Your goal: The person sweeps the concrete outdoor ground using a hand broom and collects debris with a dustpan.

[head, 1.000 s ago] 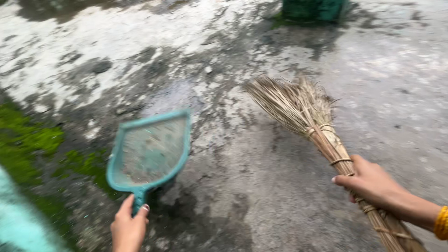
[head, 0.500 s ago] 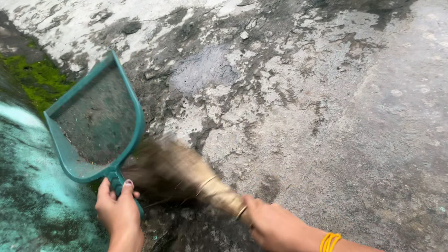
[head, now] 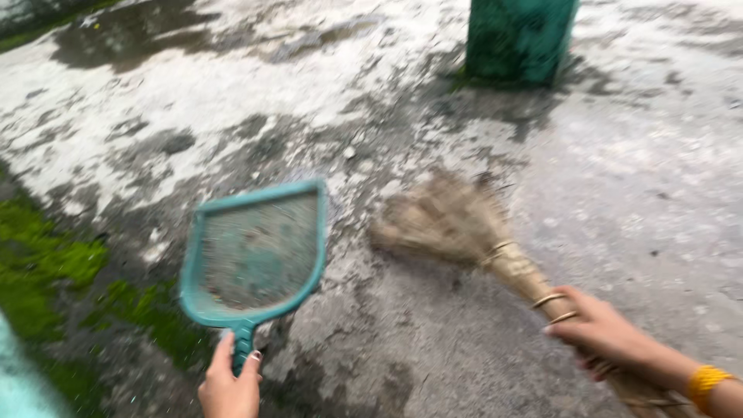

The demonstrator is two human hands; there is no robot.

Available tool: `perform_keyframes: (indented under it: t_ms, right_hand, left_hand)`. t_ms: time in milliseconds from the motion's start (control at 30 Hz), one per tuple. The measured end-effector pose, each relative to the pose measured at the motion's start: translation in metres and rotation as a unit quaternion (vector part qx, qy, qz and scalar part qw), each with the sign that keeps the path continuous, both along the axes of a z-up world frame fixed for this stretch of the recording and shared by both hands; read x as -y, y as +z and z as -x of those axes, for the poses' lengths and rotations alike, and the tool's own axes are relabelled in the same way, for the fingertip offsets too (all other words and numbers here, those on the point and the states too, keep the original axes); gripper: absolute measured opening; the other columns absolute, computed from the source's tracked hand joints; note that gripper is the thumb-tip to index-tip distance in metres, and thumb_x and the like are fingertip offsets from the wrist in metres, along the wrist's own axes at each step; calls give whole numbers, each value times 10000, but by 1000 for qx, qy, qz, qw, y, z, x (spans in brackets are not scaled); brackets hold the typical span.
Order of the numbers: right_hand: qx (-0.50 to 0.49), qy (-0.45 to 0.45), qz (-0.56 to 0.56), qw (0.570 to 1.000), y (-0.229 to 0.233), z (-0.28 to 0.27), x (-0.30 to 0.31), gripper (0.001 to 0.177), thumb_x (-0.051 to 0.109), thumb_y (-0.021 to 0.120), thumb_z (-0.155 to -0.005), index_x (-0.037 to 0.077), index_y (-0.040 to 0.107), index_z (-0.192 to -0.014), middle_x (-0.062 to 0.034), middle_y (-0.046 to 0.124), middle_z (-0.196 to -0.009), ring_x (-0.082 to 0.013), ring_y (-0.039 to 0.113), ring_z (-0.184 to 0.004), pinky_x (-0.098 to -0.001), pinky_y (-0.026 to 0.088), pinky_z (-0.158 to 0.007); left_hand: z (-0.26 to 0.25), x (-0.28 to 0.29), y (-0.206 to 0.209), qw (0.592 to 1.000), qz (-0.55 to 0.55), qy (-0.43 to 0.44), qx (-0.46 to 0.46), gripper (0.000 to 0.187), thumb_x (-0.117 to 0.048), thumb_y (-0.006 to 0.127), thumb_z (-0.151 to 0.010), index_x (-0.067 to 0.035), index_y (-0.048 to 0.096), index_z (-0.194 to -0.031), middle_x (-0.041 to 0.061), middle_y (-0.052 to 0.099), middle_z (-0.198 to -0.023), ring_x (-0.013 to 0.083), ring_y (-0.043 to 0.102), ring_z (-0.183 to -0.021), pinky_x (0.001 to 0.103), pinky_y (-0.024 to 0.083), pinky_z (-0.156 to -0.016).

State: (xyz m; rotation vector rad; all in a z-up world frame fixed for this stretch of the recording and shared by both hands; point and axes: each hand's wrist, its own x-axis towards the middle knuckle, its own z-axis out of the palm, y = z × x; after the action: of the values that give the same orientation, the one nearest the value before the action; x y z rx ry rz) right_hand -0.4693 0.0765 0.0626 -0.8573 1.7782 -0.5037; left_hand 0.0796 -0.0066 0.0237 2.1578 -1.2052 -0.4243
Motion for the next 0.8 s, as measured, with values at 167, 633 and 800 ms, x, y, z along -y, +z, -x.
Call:
perform_keyframes:
  t_ms: [167,633,800]
  right_hand:
    - [22,-196,24,980,-22,109,-12,542,151,731,-886,33,452,-1335,-176,549,-756,-264,510,-471,-412,472,-397]
    - [115,-153,-41,981,-75,-106,-10,678,-56,714,-784,146,382,-1339,-189,563,-789,-299,530,-436,-424,465,-383]
    - [258,-70,-97,959,8,-147,-2,734,-21,713,-755,143,403,-1400,-163,577,-778,-231,551,-444,-344,494,-376]
  left_hand:
    - [-11,20,-48,981,0,-189,46,677,-227,810,-775,-185,574,-1409,182,756,-1143,309,731,-1041,423,531,-963]
    - [-90,41,-206,902,-191,-320,219,804,-188,781,-787,-299,415,-1493,140,703,-985,338,738,-971,467,562,-926]
    - [-95,38,-173,906,-163,-353,167,747,-154,757,-802,-236,445,-1475,138,717,-988,342,730,-1000,467,563,-918]
